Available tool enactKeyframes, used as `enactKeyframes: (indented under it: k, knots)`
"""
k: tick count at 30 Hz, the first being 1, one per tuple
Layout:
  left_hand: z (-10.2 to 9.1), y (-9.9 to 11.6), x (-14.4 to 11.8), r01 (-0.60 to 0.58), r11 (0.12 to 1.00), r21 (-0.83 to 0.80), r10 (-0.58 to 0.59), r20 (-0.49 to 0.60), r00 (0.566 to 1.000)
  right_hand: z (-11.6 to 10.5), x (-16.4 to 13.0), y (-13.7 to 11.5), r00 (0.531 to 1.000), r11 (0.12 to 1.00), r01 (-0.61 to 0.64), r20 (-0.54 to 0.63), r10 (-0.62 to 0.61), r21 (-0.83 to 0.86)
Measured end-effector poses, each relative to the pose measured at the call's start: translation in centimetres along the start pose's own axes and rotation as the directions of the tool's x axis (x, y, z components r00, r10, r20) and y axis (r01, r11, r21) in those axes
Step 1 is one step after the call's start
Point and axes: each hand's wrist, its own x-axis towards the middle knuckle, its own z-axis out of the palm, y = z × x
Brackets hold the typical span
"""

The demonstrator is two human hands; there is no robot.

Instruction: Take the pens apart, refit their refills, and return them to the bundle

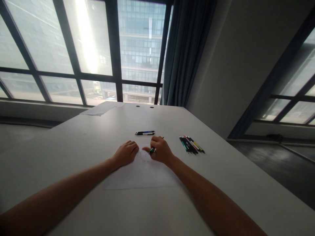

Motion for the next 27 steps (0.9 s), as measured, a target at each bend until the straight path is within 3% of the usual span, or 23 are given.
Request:
enactKeyframes:
  k: [2, 4, 7, 9, 12, 16, 18, 24, 27]
  knots:
    - [0.1, 0.0, 0.0, -0.011, 1.0, 0.006, 0.011, 0.002, 1.0, -1.0, 0.5, 0.8, 0.984, 0.983, -0.17, -0.044, 0.173, 0.075]
    - [0.1, 0.0, 0.0, -0.023, 1.0, 0.019, 0.023, 0.008, 1.0, -1.7, 0.8, 1.8, 0.919, 0.908, -0.379, -0.042, 0.392, 0.179]
    - [0.1, 0.1, 0.0, -0.022, 0.999, 0.044, 0.021, 0.023, 1.0, -2.2, 0.8, 3.2, 0.739, 0.654, -0.663, 0.181, 0.649, 0.365]
    - [0.0, 0.2, 0.0, -0.02, 0.999, 0.051, 0.018, 0.029, 0.999, -2.1, 0.5, 3.9, 0.688, 0.562, -0.72, 0.316, 0.653, 0.407]
    - [-0.1, 0.2, 0.0, -0.02, 0.998, 0.051, 0.018, 0.03, 0.999, -1.7, -0.3, 4.4, 0.7, 0.577, -0.714, 0.382, 0.603, 0.397]
    - [-0.1, 0.2, 0.0, -0.021, 0.998, 0.052, 0.019, 0.032, 0.999, -1.3, -1.2, 4.6, 0.634, 0.437, -0.772, 0.593, 0.496, 0.461]
    - [-0.1, 0.1, 0.0, -0.019, 0.999, 0.051, 0.018, 0.031, 0.999, -1.1, -1.6, 4.9, 0.621, 0.446, -0.78, 0.636, 0.459, 0.44]
    - [0.1, 0.0, 0.1, -0.025, 0.999, 0.036, 0.024, 0.017, 1.0, 0.1, -2.5, 5.7, 0.654, 0.572, -0.747, 0.524, 0.545, 0.339]
    - [0.2, -0.1, 0.0, -0.028, 0.999, 0.033, 0.027, 0.01, 1.0, 0.4, -2.7, 5.9, 0.66, 0.608, -0.734, 0.529, 0.534, 0.302]
